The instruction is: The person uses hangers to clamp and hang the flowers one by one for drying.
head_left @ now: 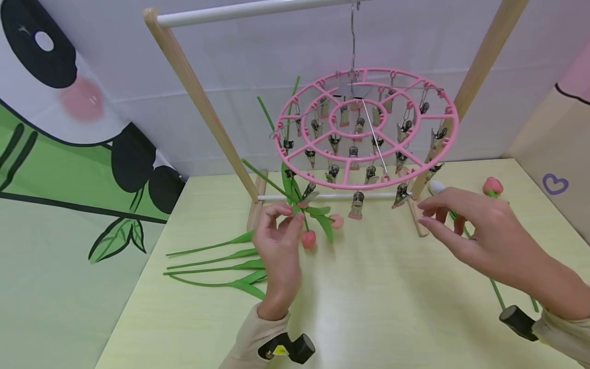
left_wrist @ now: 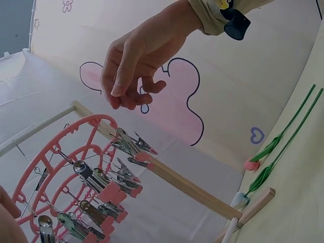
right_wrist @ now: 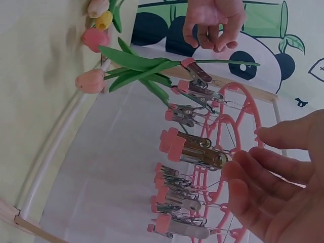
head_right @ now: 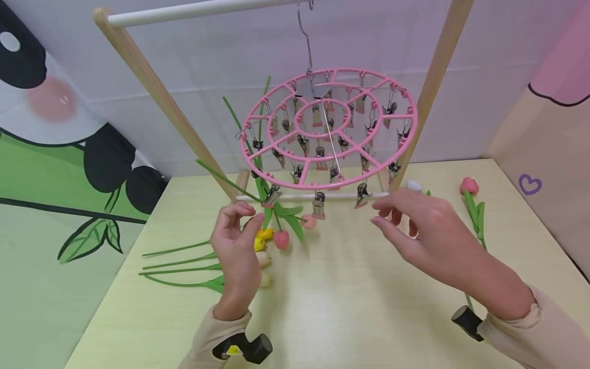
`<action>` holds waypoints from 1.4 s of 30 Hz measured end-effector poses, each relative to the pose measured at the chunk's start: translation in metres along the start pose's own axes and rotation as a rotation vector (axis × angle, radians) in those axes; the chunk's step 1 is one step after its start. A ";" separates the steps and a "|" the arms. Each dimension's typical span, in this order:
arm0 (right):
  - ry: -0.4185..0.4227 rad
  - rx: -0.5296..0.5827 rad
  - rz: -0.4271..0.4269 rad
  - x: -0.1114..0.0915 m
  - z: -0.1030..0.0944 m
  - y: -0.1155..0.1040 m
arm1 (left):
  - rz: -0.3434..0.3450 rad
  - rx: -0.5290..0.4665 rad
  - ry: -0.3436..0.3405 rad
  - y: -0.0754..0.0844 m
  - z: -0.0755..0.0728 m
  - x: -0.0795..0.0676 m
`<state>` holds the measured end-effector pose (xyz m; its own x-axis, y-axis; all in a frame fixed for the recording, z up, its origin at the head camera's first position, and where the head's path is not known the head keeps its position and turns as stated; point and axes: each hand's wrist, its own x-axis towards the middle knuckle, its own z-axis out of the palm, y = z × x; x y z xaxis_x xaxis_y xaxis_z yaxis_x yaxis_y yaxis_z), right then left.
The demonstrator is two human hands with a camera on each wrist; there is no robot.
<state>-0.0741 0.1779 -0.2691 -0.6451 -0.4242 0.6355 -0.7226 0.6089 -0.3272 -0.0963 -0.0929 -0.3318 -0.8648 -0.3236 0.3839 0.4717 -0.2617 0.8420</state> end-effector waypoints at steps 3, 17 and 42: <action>0.008 0.004 -0.011 -0.002 -0.001 0.006 | -0.003 -0.002 -0.023 -0.001 0.002 -0.002; -0.054 -0.138 0.102 -0.016 -0.011 0.024 | -0.038 -0.059 -0.269 -0.005 0.013 -0.009; -0.200 -0.270 0.345 -0.049 -0.007 0.083 | -0.104 -0.070 -0.372 -0.017 0.028 -0.010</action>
<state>-0.1007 0.2541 -0.3231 -0.8903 -0.2712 0.3659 -0.3846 0.8780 -0.2851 -0.1009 -0.0600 -0.3395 -0.9060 0.0566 0.4195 0.3773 -0.3413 0.8609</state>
